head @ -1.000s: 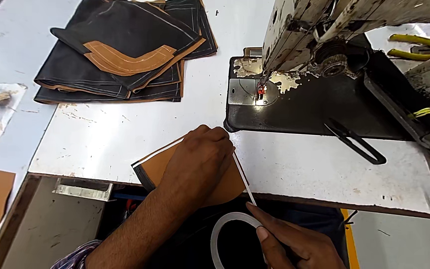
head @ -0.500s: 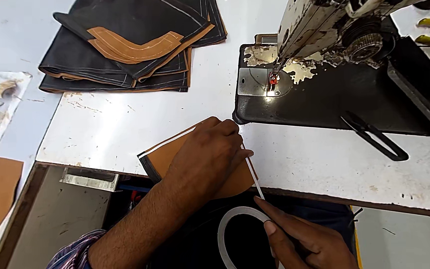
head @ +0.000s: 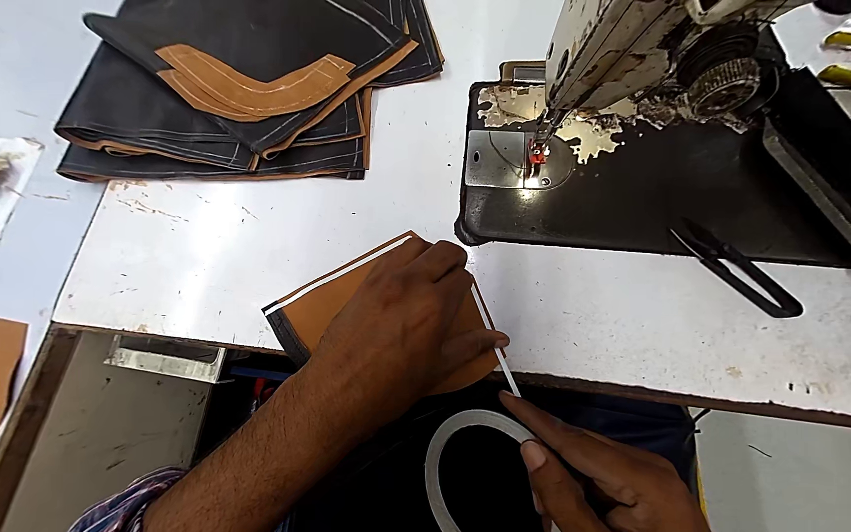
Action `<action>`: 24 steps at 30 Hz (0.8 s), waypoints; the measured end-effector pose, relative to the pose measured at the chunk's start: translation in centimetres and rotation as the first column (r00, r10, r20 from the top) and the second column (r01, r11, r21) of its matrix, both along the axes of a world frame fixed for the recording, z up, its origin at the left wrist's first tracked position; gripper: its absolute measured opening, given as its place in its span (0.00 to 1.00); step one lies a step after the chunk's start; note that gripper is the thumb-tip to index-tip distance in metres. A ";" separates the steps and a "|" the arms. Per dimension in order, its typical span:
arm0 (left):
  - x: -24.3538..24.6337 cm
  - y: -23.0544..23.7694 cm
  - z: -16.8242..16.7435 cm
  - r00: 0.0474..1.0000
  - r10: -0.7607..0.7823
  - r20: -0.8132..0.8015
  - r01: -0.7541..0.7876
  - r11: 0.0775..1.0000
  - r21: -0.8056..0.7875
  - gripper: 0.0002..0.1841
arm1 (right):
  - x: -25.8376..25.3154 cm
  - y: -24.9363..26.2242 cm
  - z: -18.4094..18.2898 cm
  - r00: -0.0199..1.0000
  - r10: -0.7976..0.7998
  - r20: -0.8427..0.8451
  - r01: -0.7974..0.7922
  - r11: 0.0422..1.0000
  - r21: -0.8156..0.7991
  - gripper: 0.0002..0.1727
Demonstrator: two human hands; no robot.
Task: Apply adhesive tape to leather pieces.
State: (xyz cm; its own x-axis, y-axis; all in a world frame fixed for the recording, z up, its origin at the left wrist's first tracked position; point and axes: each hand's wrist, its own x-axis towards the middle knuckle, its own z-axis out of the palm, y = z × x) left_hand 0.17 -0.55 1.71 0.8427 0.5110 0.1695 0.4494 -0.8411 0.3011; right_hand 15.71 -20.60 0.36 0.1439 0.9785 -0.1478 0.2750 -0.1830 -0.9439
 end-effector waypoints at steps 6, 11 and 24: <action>0.0 1.5 -0.6 0.988 0.151 0.029 -0.153 0.985 0.083 0.33 | 1.4 2.2 1.2 0.973 -0.089 -0.215 0.111 0.990 0.090 0.27; 0.3 2.7 -0.5 0.960 0.279 0.011 -0.276 0.941 0.196 0.32 | 3.9 6.0 0.0 0.948 -0.187 -0.256 0.221 0.969 0.108 0.27; -1.5 3.3 -1.6 0.953 -0.248 0.175 0.249 0.968 0.017 0.13 | 5.1 5.0 0.3 0.973 -0.163 -0.164 0.170 0.985 0.029 0.21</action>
